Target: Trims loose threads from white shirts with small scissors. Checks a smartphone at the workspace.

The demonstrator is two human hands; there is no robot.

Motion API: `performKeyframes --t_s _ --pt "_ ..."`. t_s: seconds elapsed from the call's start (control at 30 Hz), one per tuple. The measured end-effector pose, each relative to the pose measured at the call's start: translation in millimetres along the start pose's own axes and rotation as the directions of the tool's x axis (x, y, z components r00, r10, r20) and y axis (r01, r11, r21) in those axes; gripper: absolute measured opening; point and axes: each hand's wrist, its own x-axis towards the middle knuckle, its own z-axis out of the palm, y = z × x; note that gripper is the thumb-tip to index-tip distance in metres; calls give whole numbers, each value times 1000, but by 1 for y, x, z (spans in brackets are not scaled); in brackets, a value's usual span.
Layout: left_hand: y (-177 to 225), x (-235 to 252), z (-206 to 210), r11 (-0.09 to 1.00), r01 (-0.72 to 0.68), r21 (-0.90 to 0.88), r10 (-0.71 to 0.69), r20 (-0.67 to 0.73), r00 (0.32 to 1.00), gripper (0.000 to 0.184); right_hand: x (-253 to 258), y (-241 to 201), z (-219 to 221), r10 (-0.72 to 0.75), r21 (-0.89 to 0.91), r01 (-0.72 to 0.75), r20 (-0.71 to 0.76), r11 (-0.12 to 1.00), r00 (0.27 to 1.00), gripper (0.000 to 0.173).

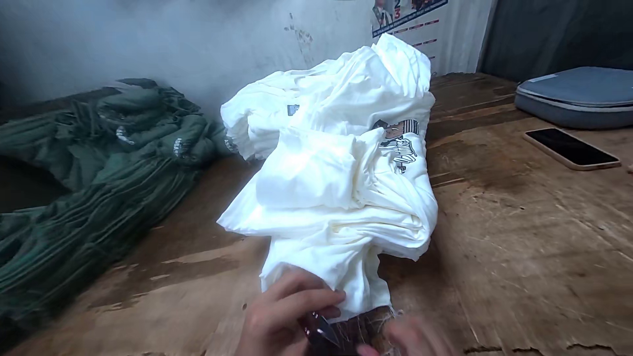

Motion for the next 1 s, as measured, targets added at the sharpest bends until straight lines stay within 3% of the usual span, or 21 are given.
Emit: performKeyframes --t_s 0.1,0.17,0.23,0.3,0.33,0.37,0.4,0.47,0.5,0.57,0.67,0.7,0.77,0.83,0.9,1.0 --pt "2 4 2 1000 29 -8 -29 -16 999 10 30 18 31 -72 286 128 -198 950 978 18" --pt "1 6 3 992 101 -75 -103 -32 994 15 44 26 43 -81 566 214 -250 796 965 8" --pt "-1 13 7 972 194 -134 -206 -79 975 15 54 25 45 7 756 150 -201 637 980 4" --pt "-2 19 12 927 299 -225 -330 -114 937 10 60 24 45 73 806 49 -113 590 991 12" --pt "0 23 14 893 357 -274 -398 -109 911 10 61 25 45 51 784 37 -88 620 995 28" --pt "1 28 14 860 404 -313 -453 -101 886 12 62 25 46 11 716 58 -92 695 996 48" --pt "1 31 15 835 439 -331 -493 -97 865 14 62 25 47 -34 599 102 -123 794 992 57" --pt "3 34 16 789 497 -362 -562 -95 822 16 57 25 48 -157 273 218 -227 937 961 30" --pt "5 33 16 765 523 -377 -591 -86 802 15 52 27 47 -225 130 272 -289 954 930 16" --pt "10 29 14 763 541 -354 -593 -49 803 13 39 34 33 -316 10 338 -331 941 889 14" --pt "16 9 9 872 462 -160 -468 -3 884 31 18 38 13 -223 104 258 -266 961 938 10" --pt "17 3 9 918 391 -67 -392 -7 920 36 13 38 9 -164 145 203 -245 968 955 8" --pt "22 -3 14 966 171 193 -163 -59 985 29 6 38 6 -94 176 139 -242 975 966 9" --pt "27 -5 23 870 -58 490 99 -59 993 19 5 36 5 -78 183 128 -258 975 963 10" --pt "29 -5 32 680 -233 695 299 27 954 19 5 32 8 -77 197 132 -267 971 961 11" --pt "23 -1 39 503 -368 782 415 155 897 20 7 29 13 -85 219 147 -268 965 960 11"
